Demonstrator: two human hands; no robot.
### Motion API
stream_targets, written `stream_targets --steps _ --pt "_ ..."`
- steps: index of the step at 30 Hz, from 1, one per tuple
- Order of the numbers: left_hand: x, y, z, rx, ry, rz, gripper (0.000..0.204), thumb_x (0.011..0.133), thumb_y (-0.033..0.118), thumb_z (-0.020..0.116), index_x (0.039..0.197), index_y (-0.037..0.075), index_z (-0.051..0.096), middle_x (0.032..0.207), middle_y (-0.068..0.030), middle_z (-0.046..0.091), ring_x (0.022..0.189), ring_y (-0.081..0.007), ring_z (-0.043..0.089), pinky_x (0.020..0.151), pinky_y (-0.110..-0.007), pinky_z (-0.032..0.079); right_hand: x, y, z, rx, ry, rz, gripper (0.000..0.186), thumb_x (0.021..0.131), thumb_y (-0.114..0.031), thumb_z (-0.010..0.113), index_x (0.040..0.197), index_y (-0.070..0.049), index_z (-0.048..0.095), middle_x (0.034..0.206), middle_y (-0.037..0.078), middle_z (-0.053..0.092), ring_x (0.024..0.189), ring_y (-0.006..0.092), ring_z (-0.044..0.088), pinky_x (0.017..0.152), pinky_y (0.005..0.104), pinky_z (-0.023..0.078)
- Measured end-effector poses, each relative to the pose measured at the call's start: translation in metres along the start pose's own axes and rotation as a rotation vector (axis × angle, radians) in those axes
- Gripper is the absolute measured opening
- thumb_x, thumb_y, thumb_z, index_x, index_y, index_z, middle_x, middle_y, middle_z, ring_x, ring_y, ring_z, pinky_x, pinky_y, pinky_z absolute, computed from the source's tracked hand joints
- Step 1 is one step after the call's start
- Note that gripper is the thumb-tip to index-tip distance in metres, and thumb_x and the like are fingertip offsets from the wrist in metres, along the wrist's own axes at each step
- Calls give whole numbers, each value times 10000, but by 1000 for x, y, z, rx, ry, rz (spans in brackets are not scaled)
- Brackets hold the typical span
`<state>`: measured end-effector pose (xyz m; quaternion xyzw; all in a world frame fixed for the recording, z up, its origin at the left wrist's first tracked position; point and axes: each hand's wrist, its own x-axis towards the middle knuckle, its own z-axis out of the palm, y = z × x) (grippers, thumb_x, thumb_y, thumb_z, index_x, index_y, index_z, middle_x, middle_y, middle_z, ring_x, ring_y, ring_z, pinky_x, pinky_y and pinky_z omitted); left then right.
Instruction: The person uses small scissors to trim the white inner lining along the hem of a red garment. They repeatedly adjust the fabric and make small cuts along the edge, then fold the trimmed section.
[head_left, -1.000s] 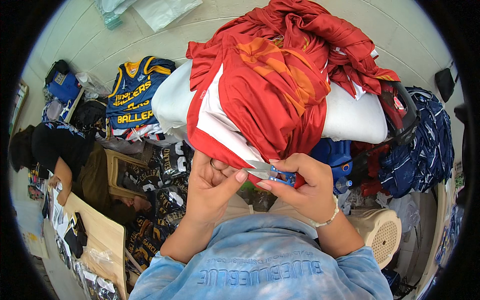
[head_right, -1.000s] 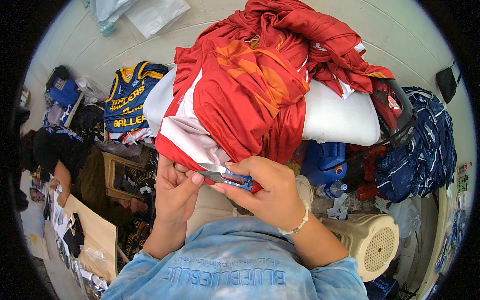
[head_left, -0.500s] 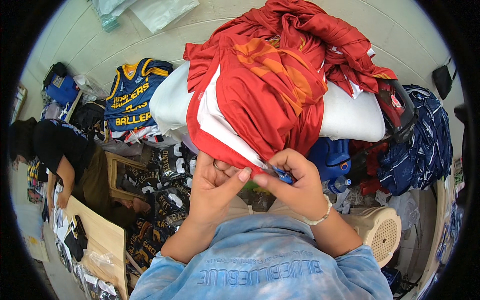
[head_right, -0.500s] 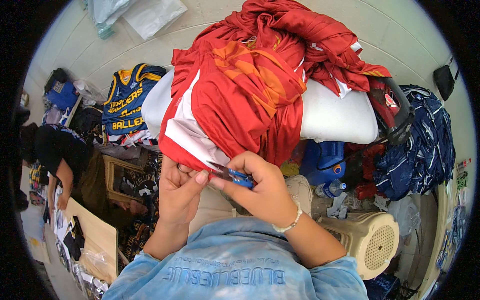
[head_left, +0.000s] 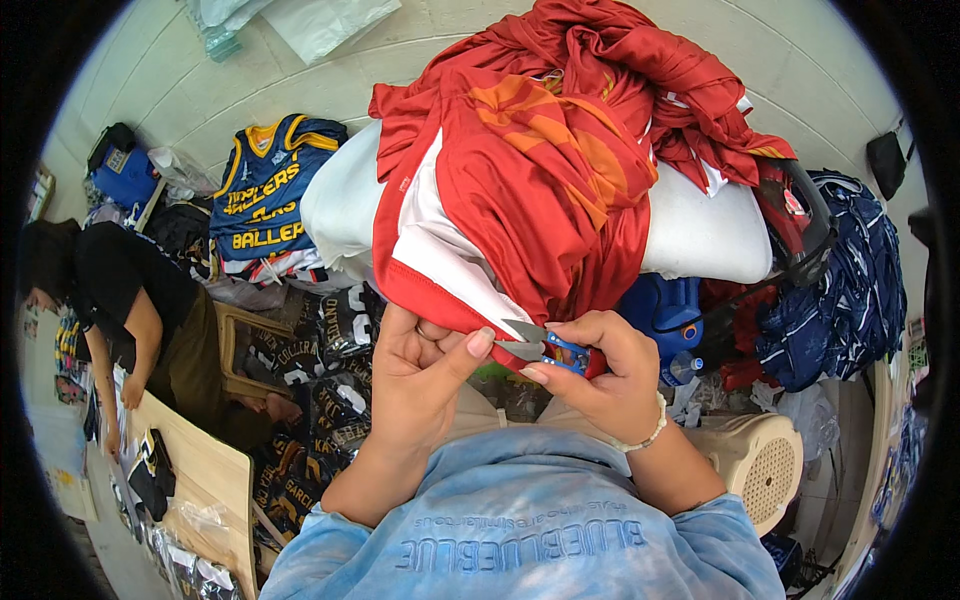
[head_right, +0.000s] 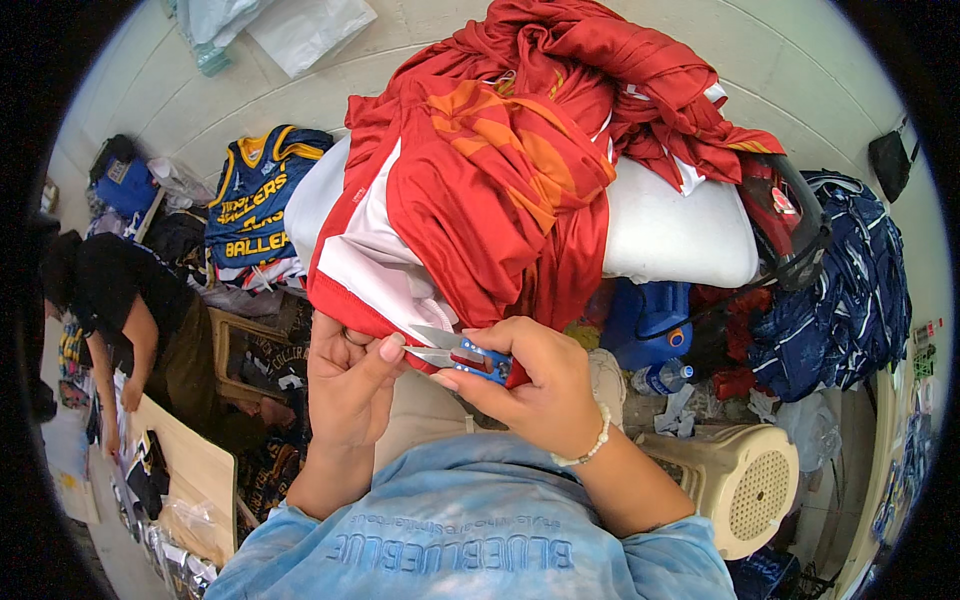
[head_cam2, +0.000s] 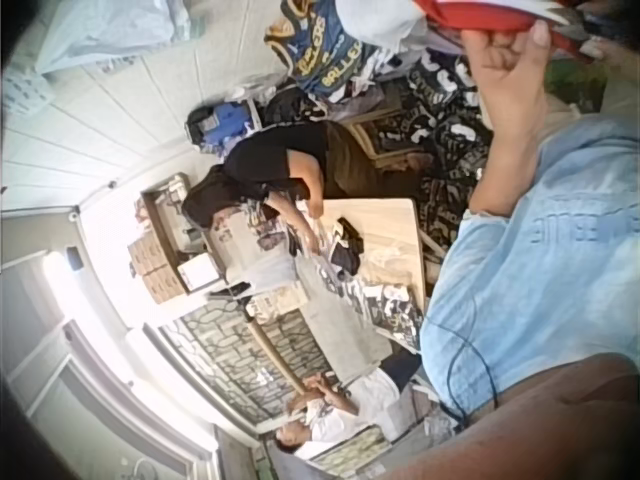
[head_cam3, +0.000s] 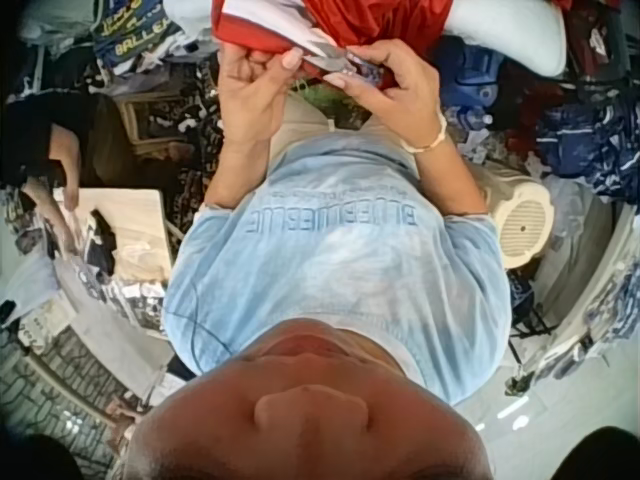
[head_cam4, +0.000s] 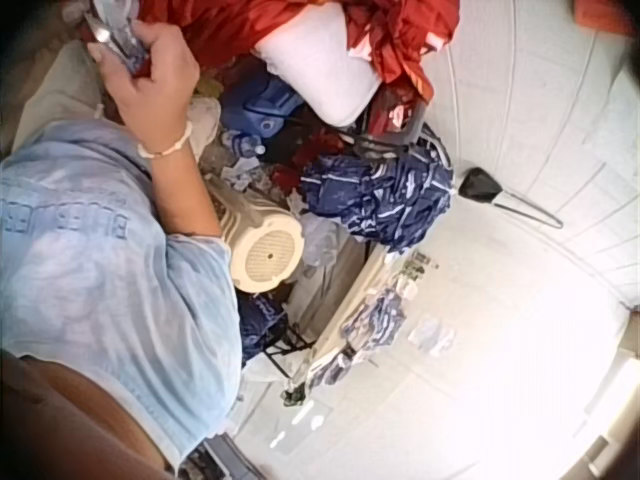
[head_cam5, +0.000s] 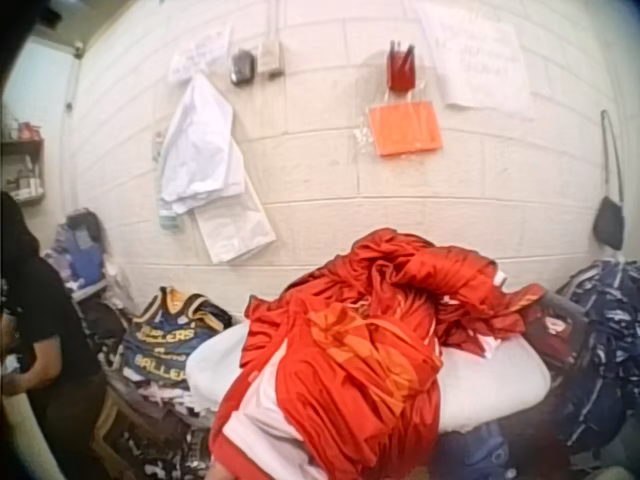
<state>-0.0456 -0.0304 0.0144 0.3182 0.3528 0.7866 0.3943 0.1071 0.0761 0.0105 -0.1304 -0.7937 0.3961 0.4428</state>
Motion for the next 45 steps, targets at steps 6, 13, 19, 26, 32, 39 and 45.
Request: stream_targets --steps 6,13,19,26,32,39,45 --pt "-2 -2 2 -3 -15 9 529 836 -97 606 1309 -37 378 1141 -175 613 1092 -226 606 951 -343 475 1 -2 1 -65 7 -35 349 669 -205 853 869 -18 637 746 105 660 616 194 649 549 268 494" --pt "-4 -2 2 74 19 19 565 836 -67 614 1337 -31 356 1169 -169 597 1076 -232 611 914 -363 509 1 -7 2 -59 18 -16 325 677 -201 848 842 -16 637 735 103 653 594 187 632 538 270 484" --pt "-4 -3 1 103 20 25 577 833 -55 619 1341 -36 345 1169 -175 597 1060 -243 618 881 -371 535 1 -5 4 -78 24 -38 315 685 -190 844 840 -15 633 725 99 644 582 183 621 525 269 478" --pt "-7 -1 5 55 11 9 497 832 -102 610 1280 -45 403 1120 -168 625 1068 -211 618 923 -331 493 1 -13 3 -96 5 10 273 692 -125 838 851 -12 646 758 85 660 630 118 621 571 236 463" --pt "-6 -2 7 62 27 17 492 835 -96 612 1279 -44 408 1091 -161 638 1029 -206 636 906 -315 497 2 -17 2 -56 -33 107 239 732 -111 808 864 -19 631 778 56 647 658 77 580 587 216 440" --pt "-4 -3 6 86 58 25 446 846 -76 613 1259 -27 452 1089 -138 640 999 -171 634 869 -275 502 -2 -6 7 273 -117 441 199 798 -66 736 912 -44 574 820 -25 580 708 11 454 621 179 371" --pt "-5 -1 6 11 80 -23 433 853 -58 622 1256 -29 466 1081 -132 643 981 -163 637 840 -270 515 -5 -7 9 339 27 224 263 764 -94 776 905 5 578 750 15 608 664 50 537 582 220 441"
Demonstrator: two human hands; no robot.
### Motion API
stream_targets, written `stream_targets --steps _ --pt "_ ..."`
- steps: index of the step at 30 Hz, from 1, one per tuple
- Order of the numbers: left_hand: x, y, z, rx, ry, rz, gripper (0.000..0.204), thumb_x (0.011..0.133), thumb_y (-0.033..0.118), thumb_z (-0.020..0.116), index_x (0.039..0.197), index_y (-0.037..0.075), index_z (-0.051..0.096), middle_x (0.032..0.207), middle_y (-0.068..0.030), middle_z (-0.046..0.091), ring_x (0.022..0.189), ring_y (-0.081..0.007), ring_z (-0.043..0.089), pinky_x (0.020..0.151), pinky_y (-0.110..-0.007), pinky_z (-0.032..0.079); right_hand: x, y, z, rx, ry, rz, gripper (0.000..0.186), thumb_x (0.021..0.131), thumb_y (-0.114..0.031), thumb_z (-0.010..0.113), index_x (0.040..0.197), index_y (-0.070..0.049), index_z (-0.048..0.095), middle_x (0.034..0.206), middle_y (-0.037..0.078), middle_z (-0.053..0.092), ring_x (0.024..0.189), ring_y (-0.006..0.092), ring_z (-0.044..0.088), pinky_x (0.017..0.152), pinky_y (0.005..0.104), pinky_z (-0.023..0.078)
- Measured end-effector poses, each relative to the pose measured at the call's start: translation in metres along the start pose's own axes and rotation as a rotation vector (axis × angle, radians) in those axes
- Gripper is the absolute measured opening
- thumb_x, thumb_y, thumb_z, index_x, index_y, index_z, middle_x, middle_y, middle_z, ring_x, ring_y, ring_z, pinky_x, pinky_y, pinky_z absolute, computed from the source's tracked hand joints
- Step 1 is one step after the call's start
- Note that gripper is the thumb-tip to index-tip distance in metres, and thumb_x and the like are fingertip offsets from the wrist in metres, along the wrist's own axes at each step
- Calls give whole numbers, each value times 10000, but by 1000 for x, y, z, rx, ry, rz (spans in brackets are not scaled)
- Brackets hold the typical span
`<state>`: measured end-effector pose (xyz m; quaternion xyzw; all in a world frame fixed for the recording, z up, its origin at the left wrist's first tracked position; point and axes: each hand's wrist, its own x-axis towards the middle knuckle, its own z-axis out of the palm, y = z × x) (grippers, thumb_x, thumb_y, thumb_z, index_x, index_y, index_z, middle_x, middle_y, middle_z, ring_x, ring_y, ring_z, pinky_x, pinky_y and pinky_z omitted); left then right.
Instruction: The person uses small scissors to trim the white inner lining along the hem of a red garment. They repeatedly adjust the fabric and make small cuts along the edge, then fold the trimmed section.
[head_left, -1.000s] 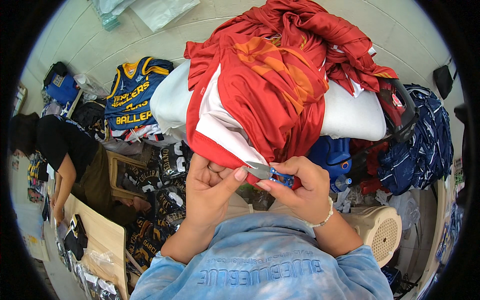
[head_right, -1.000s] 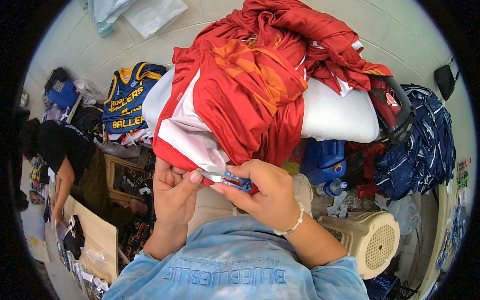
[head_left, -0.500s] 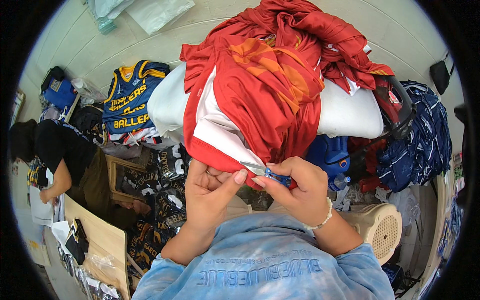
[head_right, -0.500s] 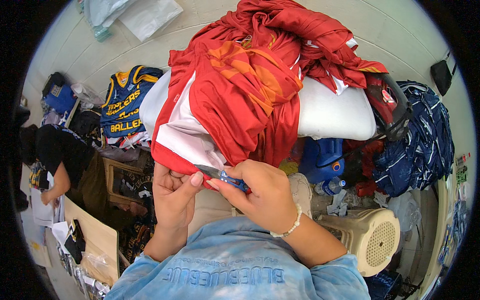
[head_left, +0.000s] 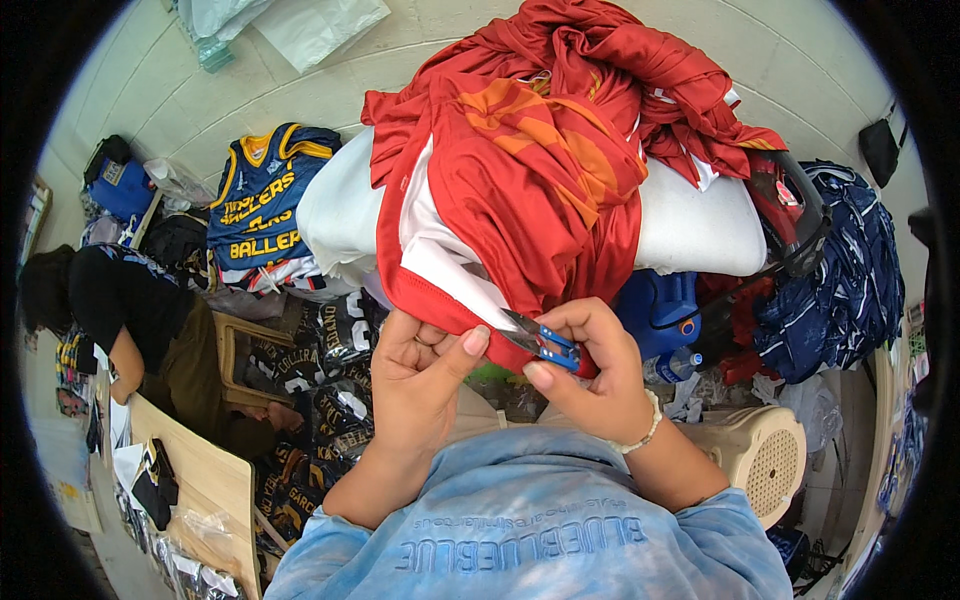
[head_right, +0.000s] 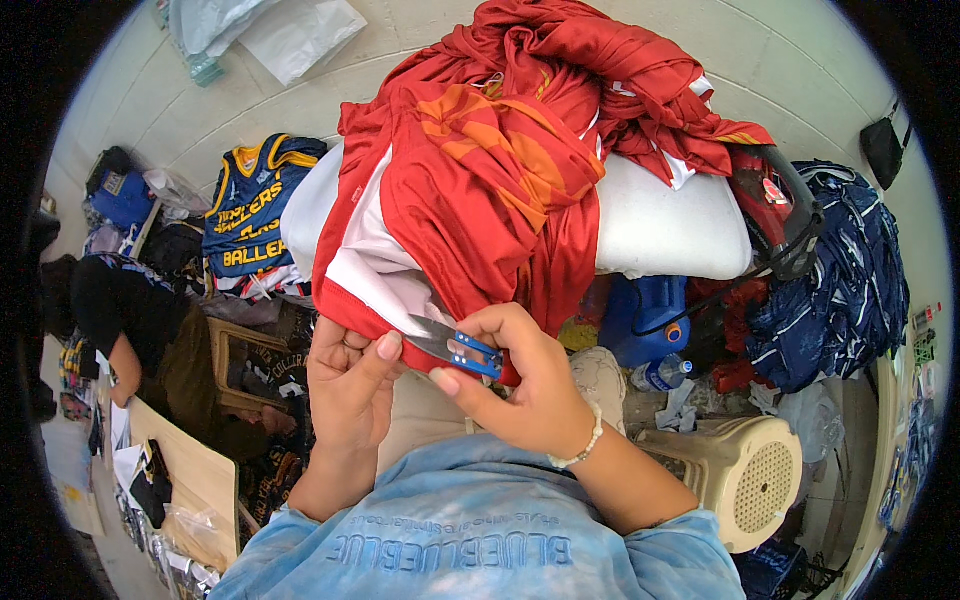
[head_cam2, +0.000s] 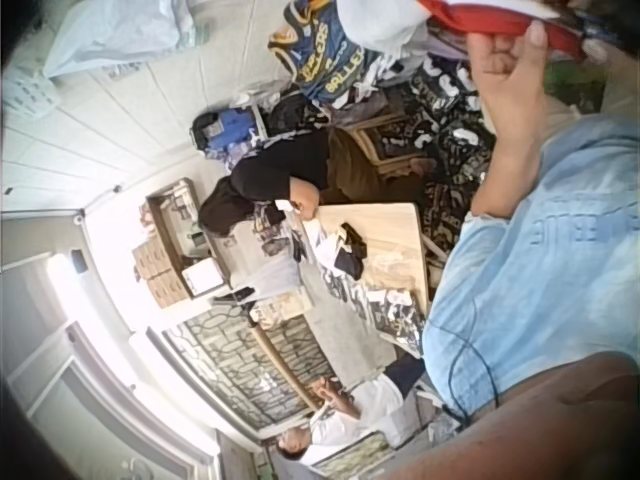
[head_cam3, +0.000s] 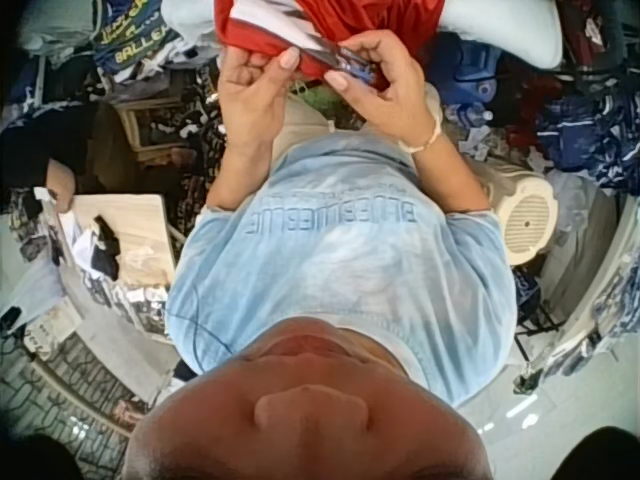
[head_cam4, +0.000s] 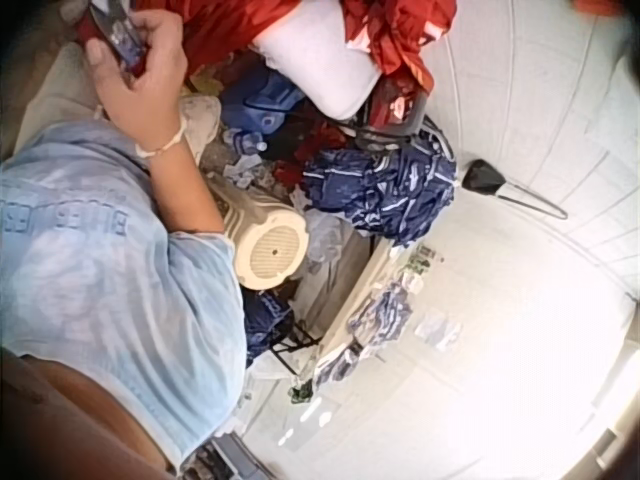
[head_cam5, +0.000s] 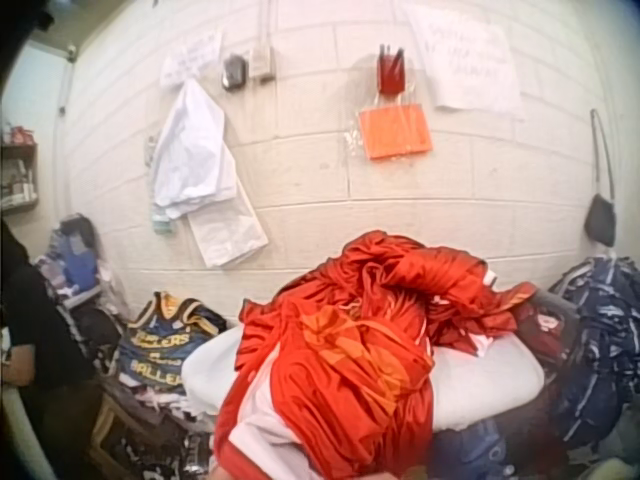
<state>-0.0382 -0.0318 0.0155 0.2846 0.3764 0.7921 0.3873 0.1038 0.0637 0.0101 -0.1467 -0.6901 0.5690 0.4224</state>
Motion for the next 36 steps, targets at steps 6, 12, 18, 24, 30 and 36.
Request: stream_targets --steps 6,12,18,24,30,36 --pt "2 -2 -2 41 -29 34 433 864 -50 594 1270 -38 443 1060 -137 646 935 -183 657 812 -295 544 5 0 -7 -389 -11 -317 330 706 -132 822 911 8 605 750 111 643 624 167 639 546 264 478" --pt "-1 -1 -3 13 -63 32 451 850 -68 616 1265 -51 439 1086 -150 634 990 -186 641 854 -291 524 4 -2 -6 -379 -34 -270 318 695 -136 827 886 3 614 741 110 642 604 175 635 536 257 475" --pt "-1 -1 -1 -23 -76 34 470 851 -89 591 1285 -57 413 1122 -177 615 1015 -214 635 887 -330 529 6 -4 -2 -349 -38 -248 307 696 -92 827 895 -5 609 765 103 649 647 124 615 595 235 464" --pt "-2 0 2 -36 -23 22 470 850 -95 585 1286 -66 412 1101 -174 628 1003 -202 639 872 -310 528 9 -3 -2 -354 -25 -300 300 703 -128 820 879 6 616 733 107 639 603 182 639 531 264 479" --pt "-2 1 2 -6 -10 18 442 848 -84 603 1258 -64 437 1059 -157 649 968 -181 652 856 -281 523 7 -6 -2 -350 -45 -261 300 693 -82 826 879 -2 605 741 97 644 644 129 616 590 235 464" --pt "-4 -3 1 24 0 6 414 850 -65 621 1234 -53 468 1055 -142 654 951 -156 651 834 -256 515 7 -5 -4 -435 -65 -246 261 727 -72 801 878 -12 596 761 69 643 673 95 599 611 219 455"
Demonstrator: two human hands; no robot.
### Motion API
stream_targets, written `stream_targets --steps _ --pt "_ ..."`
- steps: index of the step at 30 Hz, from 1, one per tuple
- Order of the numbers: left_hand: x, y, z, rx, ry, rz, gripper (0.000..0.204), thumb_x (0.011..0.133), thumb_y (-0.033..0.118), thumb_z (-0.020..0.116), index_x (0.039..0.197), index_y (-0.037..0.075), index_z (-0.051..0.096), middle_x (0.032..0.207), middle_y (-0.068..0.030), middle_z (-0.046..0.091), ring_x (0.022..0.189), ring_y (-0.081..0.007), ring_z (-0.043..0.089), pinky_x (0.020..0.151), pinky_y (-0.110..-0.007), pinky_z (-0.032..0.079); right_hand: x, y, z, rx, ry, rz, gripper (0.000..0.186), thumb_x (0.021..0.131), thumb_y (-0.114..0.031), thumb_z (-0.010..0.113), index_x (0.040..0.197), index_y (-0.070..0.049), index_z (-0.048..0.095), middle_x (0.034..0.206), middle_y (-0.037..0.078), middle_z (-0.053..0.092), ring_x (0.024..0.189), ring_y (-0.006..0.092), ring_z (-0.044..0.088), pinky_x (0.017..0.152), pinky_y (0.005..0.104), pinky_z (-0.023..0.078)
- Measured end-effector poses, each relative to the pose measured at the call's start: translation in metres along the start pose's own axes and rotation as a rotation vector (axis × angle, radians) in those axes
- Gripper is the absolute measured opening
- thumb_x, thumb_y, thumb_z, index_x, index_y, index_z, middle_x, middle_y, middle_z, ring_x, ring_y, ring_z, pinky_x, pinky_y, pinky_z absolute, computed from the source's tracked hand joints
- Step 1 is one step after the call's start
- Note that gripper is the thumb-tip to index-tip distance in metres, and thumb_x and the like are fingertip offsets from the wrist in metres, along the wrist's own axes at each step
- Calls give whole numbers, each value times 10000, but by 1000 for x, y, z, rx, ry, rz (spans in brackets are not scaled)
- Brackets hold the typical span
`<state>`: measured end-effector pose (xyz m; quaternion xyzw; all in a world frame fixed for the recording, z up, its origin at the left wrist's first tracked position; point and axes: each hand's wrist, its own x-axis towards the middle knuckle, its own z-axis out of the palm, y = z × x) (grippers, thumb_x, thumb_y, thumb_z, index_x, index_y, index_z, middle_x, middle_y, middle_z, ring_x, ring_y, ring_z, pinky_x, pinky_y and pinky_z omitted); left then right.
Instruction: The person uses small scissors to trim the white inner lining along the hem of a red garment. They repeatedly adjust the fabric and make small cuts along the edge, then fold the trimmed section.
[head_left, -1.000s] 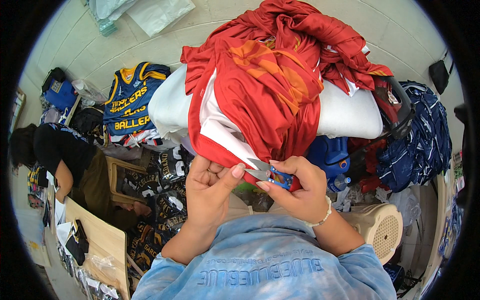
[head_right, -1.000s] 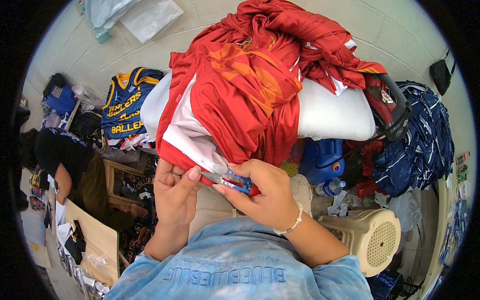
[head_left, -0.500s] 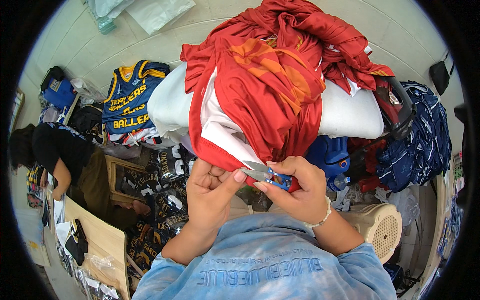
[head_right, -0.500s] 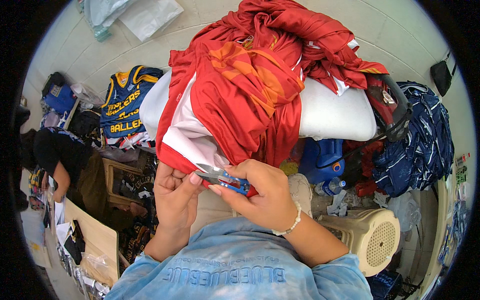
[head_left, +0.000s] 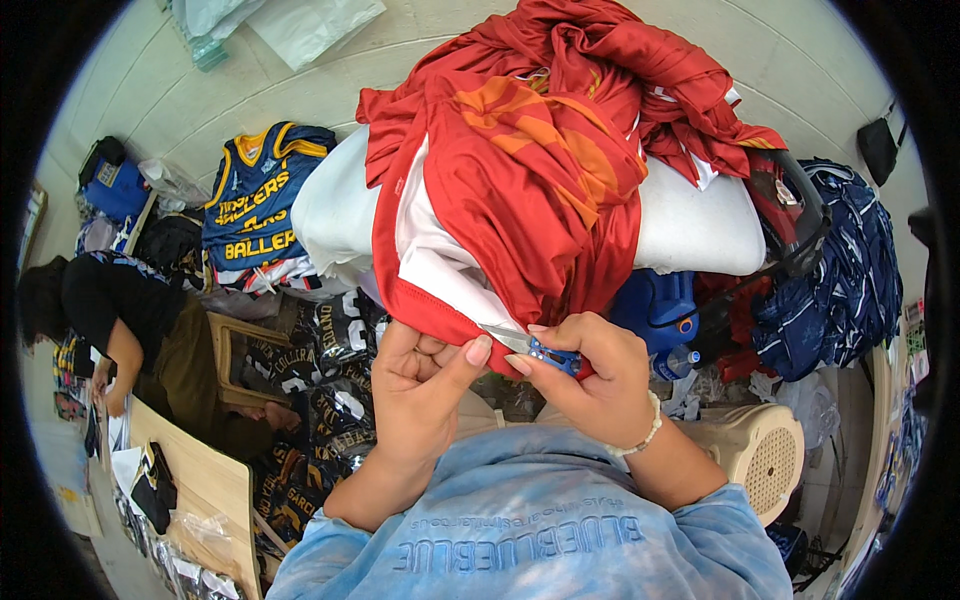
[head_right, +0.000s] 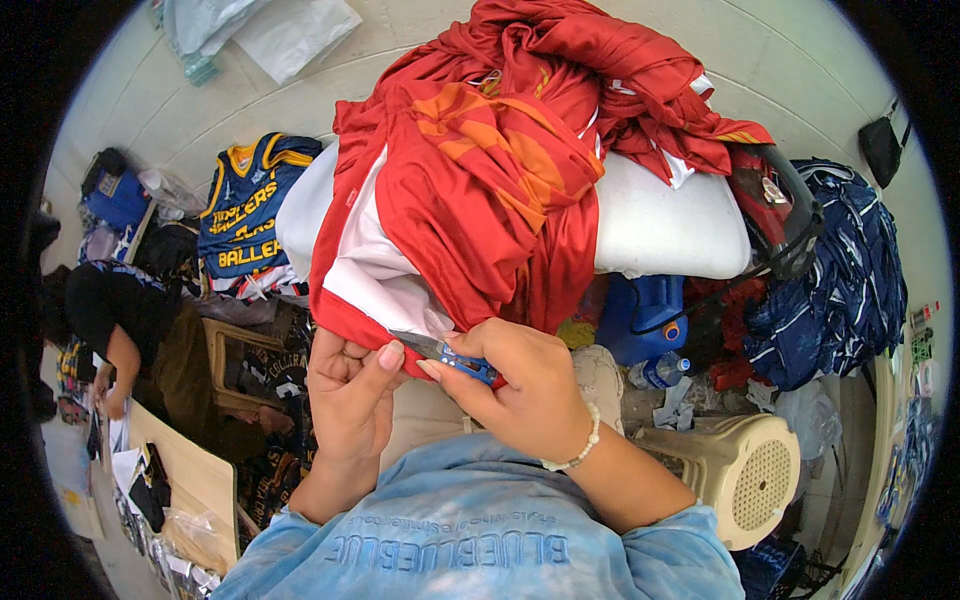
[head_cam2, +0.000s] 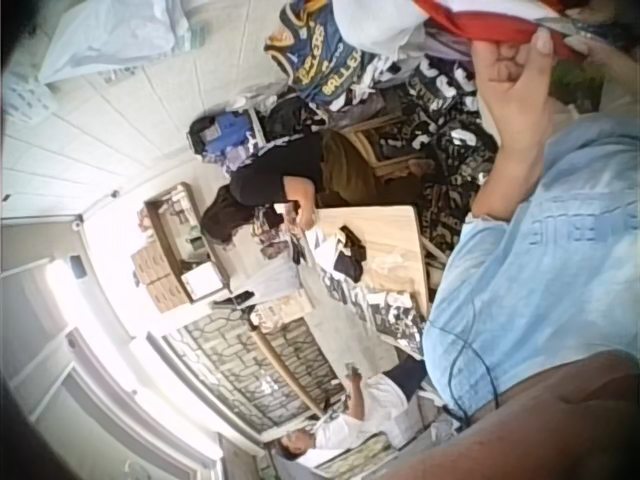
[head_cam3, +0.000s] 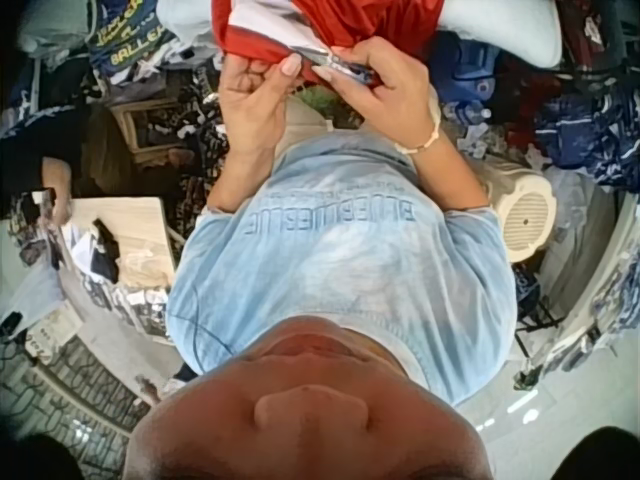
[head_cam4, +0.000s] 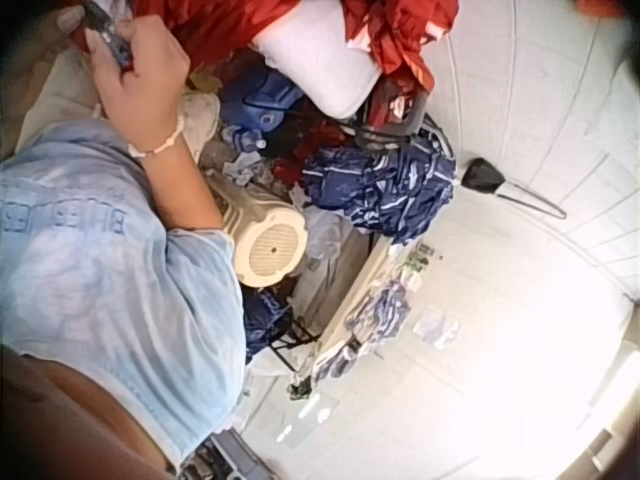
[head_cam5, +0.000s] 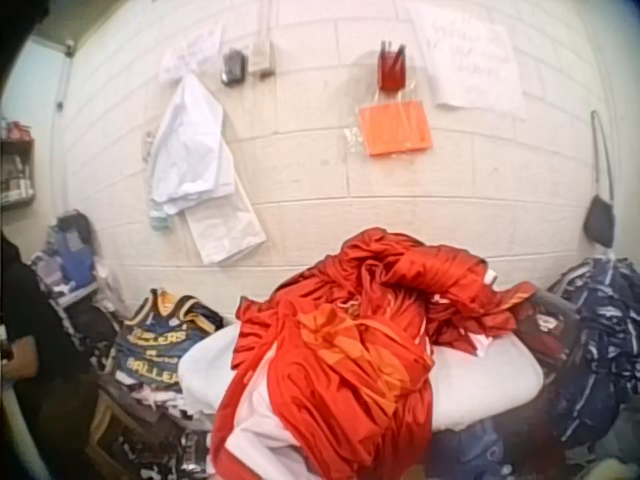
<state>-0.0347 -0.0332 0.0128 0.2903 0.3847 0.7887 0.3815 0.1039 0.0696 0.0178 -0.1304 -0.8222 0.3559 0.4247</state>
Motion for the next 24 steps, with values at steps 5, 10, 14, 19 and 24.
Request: stream_targets --steps 5,10,14,19,24 --pt "3 -5 0 44 -24 19 400 858 -55 618 1233 -39 479 1074 -129 650 964 -145 641 828 -252 510 -6 3 7 521 -17 407 238 794 -152 765 897 -21 596 776 8 603 678 51 513 598 222 424" --pt "6 -2 -2 1 62 -13 397 866 -36 618 1238 -31 481 1064 -113 651 963 -146 637 824 -263 515 -7 15 3 366 -138 432 261 813 -128 740 979 -25 567 811 -6 593 690 45 495 616 203 401" --pt "8 0 -5 -9 41 -19 392 872 -24 615 1240 -27 482 1048 -113 654 947 -154 642 826 -279 525 -10 11 1 479 -18 350 264 790 -121 758 947 -12 576 808 17 608 705 56 529 635 209 424" --pt "8 -4 -4 2 -6 7 414 878 -41 571 1272 -31 447 1055 -146 653 936 -200 665 791 -321 568 -9 8 2 195 40 139 298 753 -148 792 919 4 597 816 83 651 700 118 622 624 248 485" --pt "5 -2 -3 -36 -21 -21 377 874 -48 597 1231 -51 475 1047 -143 655 958 -178 650 849 -302 525 -7 9 3 108 35 50 309 732 -148 811 933 1 630 808 91 652 684 120 630 636 226 476"
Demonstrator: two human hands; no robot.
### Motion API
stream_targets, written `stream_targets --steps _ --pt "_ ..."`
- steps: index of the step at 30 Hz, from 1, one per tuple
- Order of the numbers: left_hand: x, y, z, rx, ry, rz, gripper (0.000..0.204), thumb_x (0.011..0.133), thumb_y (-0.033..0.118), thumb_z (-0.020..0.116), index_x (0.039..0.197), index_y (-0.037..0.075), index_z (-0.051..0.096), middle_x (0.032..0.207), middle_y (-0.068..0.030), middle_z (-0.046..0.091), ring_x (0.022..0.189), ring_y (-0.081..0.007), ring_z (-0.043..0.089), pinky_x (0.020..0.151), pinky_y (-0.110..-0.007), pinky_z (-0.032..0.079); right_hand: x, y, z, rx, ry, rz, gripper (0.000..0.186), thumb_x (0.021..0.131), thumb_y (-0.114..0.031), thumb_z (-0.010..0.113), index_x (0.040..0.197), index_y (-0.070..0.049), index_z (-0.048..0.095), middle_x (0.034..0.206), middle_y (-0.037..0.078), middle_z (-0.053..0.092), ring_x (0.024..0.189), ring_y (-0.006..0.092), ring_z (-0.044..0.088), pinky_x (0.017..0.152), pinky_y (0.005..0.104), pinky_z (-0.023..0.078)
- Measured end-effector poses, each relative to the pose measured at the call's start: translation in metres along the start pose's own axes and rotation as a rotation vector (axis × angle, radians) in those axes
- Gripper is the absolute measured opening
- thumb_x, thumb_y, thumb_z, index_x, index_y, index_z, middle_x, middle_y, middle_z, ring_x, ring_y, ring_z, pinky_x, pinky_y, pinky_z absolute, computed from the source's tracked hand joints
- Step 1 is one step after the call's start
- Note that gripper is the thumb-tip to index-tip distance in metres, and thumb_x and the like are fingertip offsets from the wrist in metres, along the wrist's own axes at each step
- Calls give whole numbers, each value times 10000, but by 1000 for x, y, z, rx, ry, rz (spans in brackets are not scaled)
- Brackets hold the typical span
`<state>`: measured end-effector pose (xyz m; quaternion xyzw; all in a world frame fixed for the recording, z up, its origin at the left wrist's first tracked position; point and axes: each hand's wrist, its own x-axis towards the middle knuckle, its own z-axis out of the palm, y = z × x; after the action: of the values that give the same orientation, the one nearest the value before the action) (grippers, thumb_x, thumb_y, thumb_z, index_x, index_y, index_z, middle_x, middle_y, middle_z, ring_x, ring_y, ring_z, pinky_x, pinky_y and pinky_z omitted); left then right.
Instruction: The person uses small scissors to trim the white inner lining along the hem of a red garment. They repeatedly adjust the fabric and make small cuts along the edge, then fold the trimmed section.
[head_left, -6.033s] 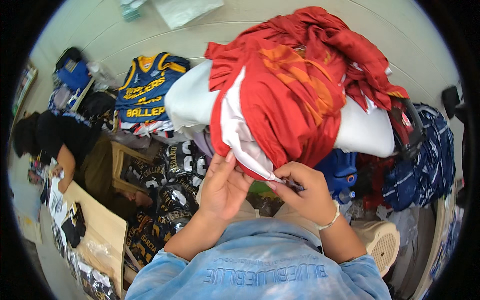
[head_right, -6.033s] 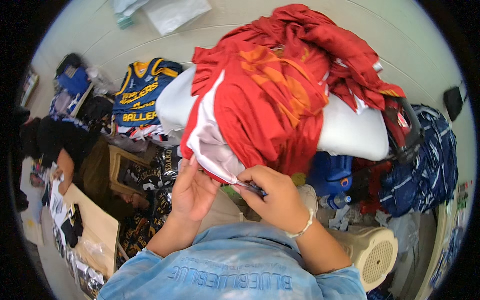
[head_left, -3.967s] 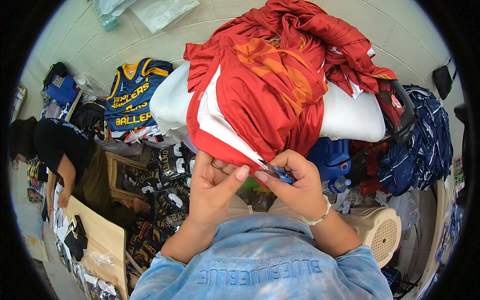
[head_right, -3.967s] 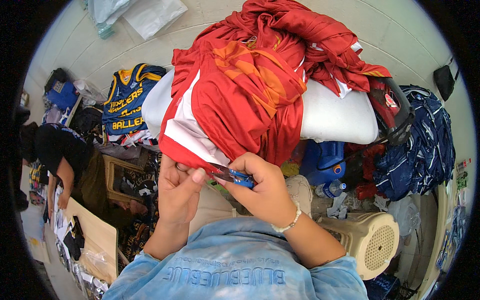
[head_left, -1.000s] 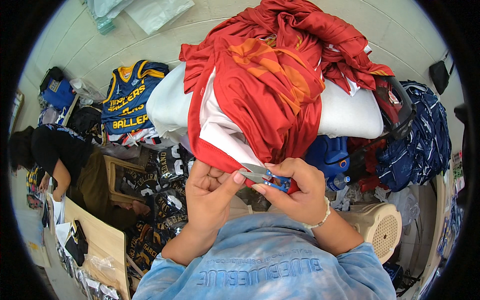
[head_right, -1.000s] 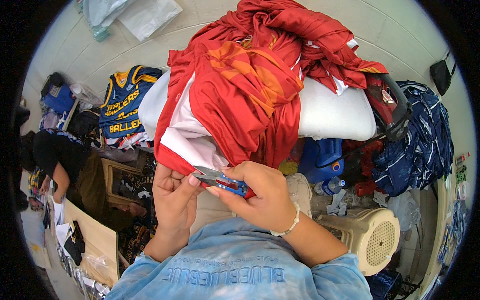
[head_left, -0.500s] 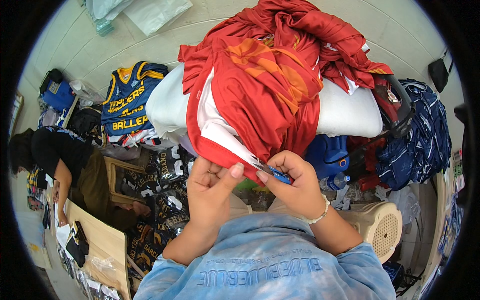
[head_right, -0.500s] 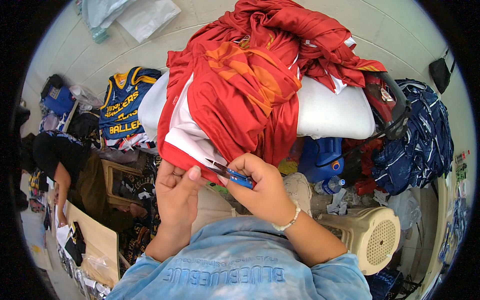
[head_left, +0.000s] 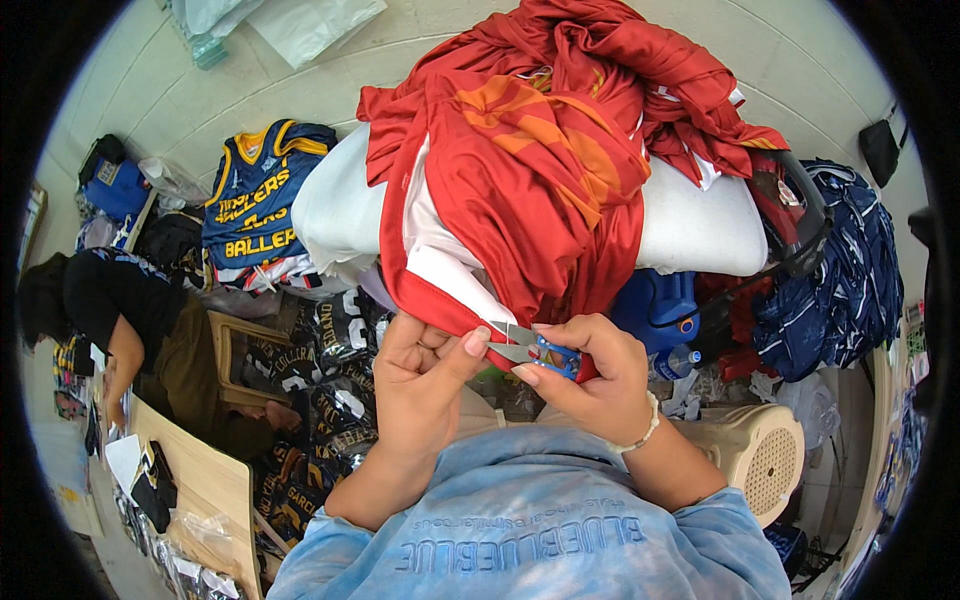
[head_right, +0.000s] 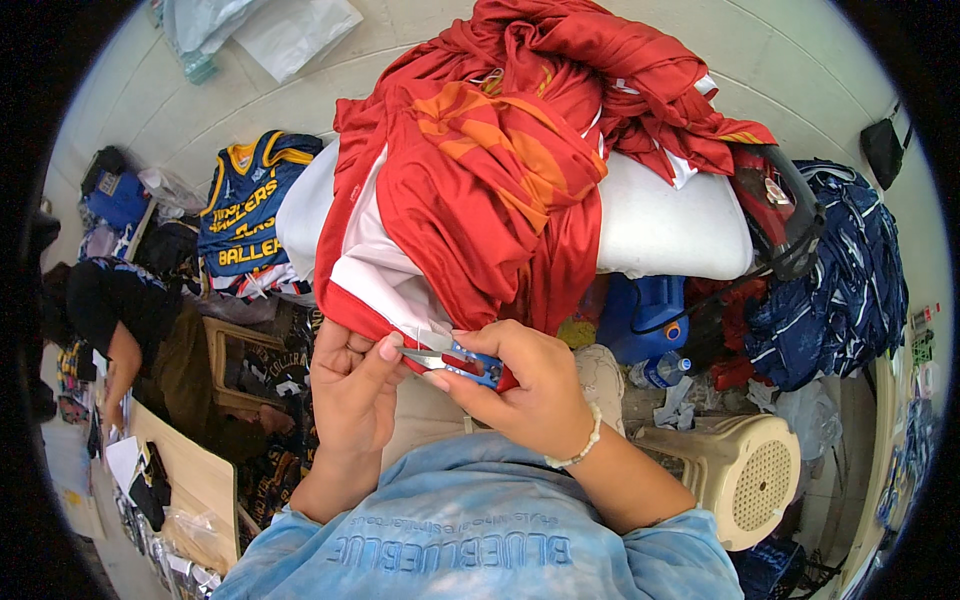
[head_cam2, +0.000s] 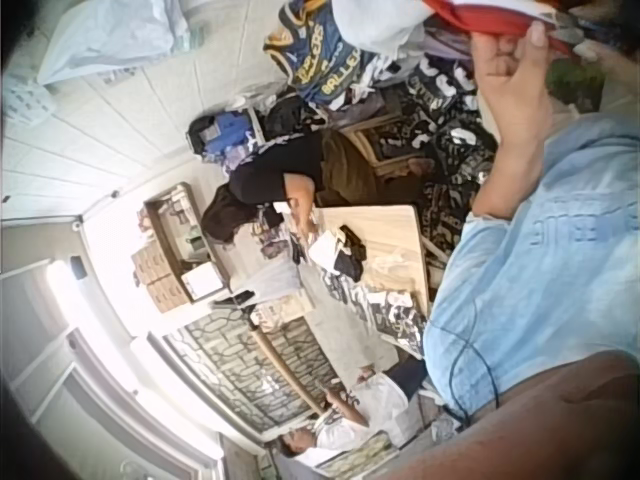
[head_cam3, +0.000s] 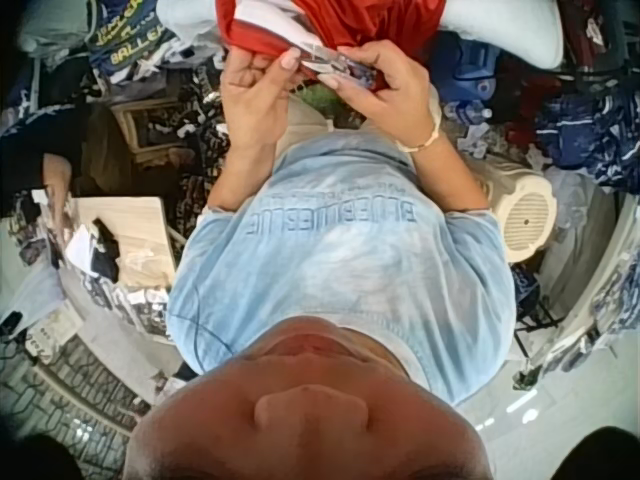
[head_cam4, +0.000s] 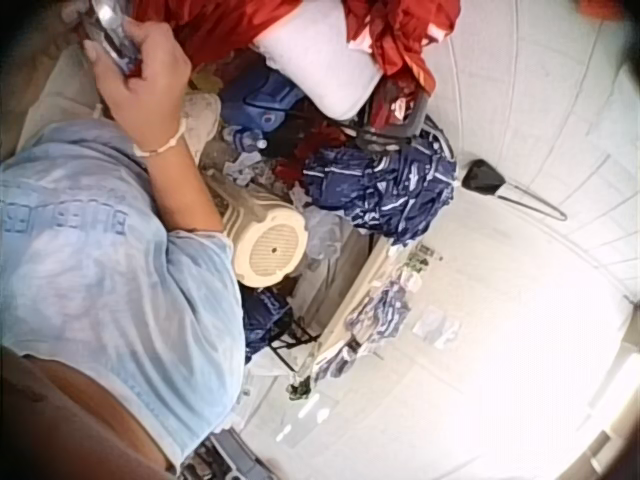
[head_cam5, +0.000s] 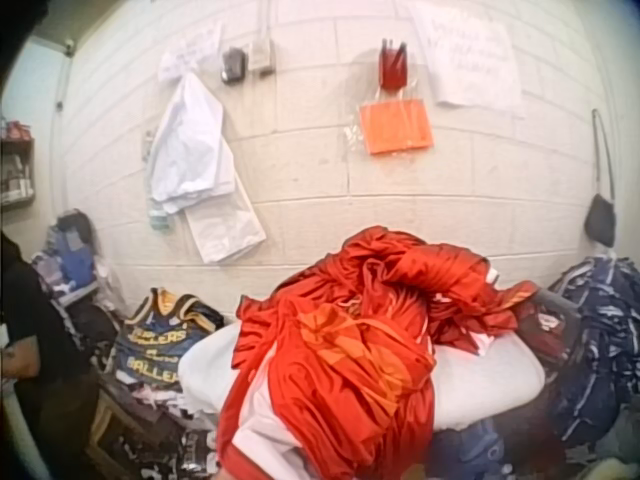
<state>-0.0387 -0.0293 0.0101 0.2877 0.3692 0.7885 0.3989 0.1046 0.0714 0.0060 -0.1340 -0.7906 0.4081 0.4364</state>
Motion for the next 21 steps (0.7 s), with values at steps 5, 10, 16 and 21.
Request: stream_targets --steps 5,10,16,21 --pt "-2 -2 0 1 -47 47 373 875 -58 588 1229 -58 469 1064 -160 648 966 -191 649 855 -307 527 2 -5 0 -46 1 16 298 709 -133 824 914 -17 642 791 91 666 676 129 644 613 240 486" --pt "-4 -1 1 -17 -10 21 360 874 -67 585 1218 -53 481 1053 -147 651 964 -179 647 850 -291 518 5 -8 3 -63 13 19 282 705 -132 827 885 -20 642 802 103 675 662 140 645 601 243 486" --pt "-2 -4 1 76 13 10 438 874 -37 583 1286 -31 436 1067 -137 647 928 -182 655 779 -296 546 5 -6 4 -89 42 6 255 780 -155 776 917 -13 614 754 71 648 614 133 601 558 260 471" --pt "-2 -4 5 5 17 -10 446 865 -66 597 1280 -15 441 1091 -109 632 994 -160 628 829 -272 513 2 -3 10 511 79 357 250 807 -167 761 909 -3 601 761 6 607 715 46 541 631 229 454"
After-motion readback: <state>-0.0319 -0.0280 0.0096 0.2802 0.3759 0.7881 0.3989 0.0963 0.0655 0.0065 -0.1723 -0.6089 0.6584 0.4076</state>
